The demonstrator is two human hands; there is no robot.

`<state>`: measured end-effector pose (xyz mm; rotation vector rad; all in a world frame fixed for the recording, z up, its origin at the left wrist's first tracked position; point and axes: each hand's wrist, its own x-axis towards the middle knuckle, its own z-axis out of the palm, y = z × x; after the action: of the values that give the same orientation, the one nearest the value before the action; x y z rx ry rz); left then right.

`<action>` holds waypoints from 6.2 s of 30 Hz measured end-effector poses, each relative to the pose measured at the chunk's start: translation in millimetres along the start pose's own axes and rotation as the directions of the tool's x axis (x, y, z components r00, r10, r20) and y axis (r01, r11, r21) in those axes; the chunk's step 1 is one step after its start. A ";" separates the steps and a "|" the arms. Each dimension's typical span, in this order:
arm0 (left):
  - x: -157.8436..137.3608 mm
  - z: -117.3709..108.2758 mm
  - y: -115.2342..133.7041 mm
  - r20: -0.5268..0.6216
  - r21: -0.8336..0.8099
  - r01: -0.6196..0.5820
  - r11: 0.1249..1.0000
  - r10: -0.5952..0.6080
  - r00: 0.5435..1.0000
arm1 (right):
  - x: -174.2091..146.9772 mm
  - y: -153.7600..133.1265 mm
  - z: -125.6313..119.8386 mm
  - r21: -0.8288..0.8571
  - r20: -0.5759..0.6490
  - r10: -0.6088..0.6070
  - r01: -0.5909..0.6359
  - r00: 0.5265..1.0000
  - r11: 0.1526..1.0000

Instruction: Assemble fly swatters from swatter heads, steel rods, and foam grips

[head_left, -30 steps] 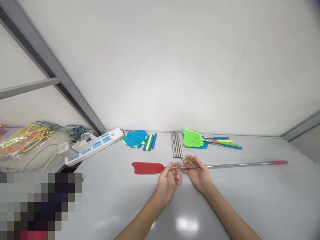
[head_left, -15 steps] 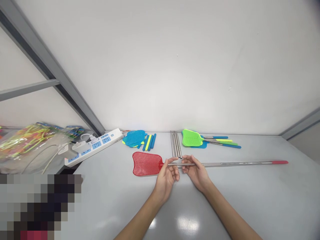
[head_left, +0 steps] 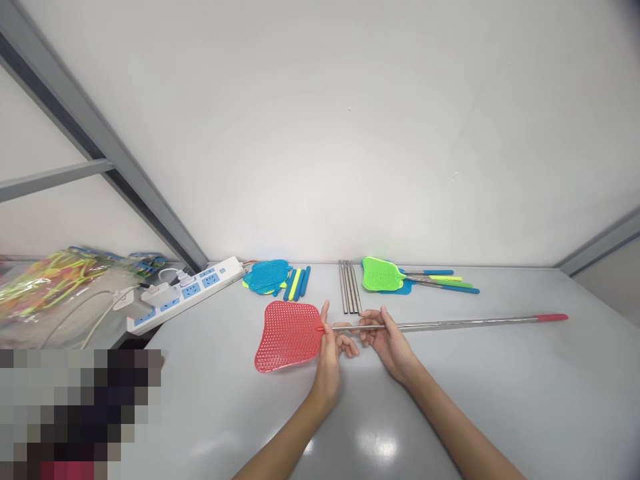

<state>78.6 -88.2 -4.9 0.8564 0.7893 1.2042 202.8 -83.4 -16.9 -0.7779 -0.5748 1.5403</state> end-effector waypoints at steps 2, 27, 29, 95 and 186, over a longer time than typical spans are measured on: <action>-0.2 -0.1 0.8 -0.016 0.030 -0.017 0.999 0.017 1.000 | -0.2 -0.9 0.1 -0.001 0.000 0.000 0.000 1.000 1.000; 11.8 -10.9 9.3 -0.233 -0.341 0.047 0.939 -0.133 0.963 | 9.0 -31.7 -36.6 0.494 -0.159 -0.017 0.095 0.987 0.865; 12.7 -10.7 9.5 -0.249 -0.357 -0.007 0.934 -0.088 0.964 | 7.7 -36.2 -37.0 0.454 -0.149 -0.031 0.096 0.988 0.886; 6.0 -6.0 -1.6 -0.126 -0.248 0.123 0.961 -0.159 0.979 | -4.1 -28.3 -20.1 0.410 -0.179 -0.237 0.291 0.955 0.864; -16.1 -3.7 -6.8 0.151 0.019 0.080 0.997 -0.082 0.985 | -7.4 -53.8 -38.3 0.588 -0.135 -0.282 0.306 0.950 0.749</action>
<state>75.5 -104.4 -11.6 0.9066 0.7026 1.0500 267.1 -87.4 -0.4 -0.2019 -0.1337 1.2934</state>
